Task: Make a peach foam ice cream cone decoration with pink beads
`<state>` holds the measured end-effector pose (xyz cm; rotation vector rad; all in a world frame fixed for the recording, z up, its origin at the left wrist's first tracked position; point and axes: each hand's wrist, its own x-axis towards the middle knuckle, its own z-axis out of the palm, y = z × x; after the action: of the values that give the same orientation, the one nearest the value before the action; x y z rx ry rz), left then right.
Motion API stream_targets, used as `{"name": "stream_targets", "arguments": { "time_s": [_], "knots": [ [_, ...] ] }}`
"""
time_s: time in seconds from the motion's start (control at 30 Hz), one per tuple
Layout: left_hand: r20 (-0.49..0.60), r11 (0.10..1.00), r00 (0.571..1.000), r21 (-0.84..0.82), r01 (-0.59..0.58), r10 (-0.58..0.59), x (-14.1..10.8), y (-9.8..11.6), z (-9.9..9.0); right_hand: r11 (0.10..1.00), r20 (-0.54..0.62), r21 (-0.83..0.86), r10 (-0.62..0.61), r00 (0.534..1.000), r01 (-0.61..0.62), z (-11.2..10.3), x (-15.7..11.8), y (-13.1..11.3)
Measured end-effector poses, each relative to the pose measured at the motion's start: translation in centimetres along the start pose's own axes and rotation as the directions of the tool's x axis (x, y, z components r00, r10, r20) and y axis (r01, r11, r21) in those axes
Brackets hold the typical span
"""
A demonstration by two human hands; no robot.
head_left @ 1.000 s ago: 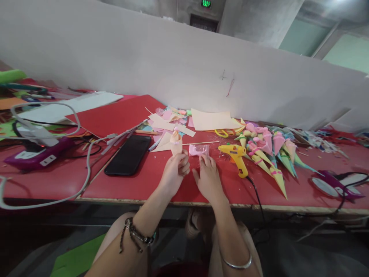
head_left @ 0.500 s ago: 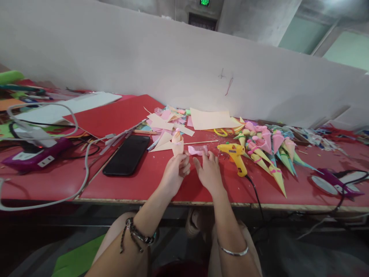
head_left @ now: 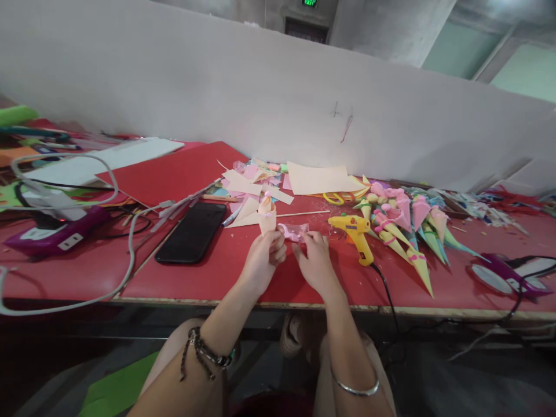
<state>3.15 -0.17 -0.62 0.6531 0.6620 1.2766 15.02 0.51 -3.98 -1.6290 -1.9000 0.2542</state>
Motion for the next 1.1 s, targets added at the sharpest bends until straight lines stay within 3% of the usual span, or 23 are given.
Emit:
{"name": "stream_targets", "arguments": {
  "time_s": [0.13, 0.33, 0.47, 0.7, 1.1],
  "knots": [
    [-0.029, 1.0, 0.999, 0.015, -0.021, 0.022, 0.2, -0.2, -0.1, 0.993, 0.003, 0.116, 0.0, 1.0, 0.0, -0.5, -0.2, -0.1],
    [-0.214, 0.994, 0.972, -0.025, -0.107, 0.1, 0.8, -0.5, -0.6, 0.931, 0.073, 0.36, 0.042, 0.996, -0.065, -0.6, -0.3, 0.0],
    [-0.298, 0.994, 0.951, -0.03, -0.101, 0.087, 1.0, -0.6, -0.4, 0.908, 0.088, 0.416, 0.018, 0.996, -0.054, -0.4, -0.4, 0.2],
    [-0.328, 0.991, 0.941, 0.124, -0.048, 0.087, 1.1, -1.3, -0.1, 0.976, 0.028, 0.216, 0.033, 0.999, -0.038, 0.0, 0.0, 0.7],
    [-0.285, 0.987, 0.958, 0.161, 0.0, 0.046, 1.2, -1.6, -0.1, 0.993, 0.127, 0.117, -0.008, 0.992, -0.007, 0.0, 0.0, 0.1]
  ]
}}
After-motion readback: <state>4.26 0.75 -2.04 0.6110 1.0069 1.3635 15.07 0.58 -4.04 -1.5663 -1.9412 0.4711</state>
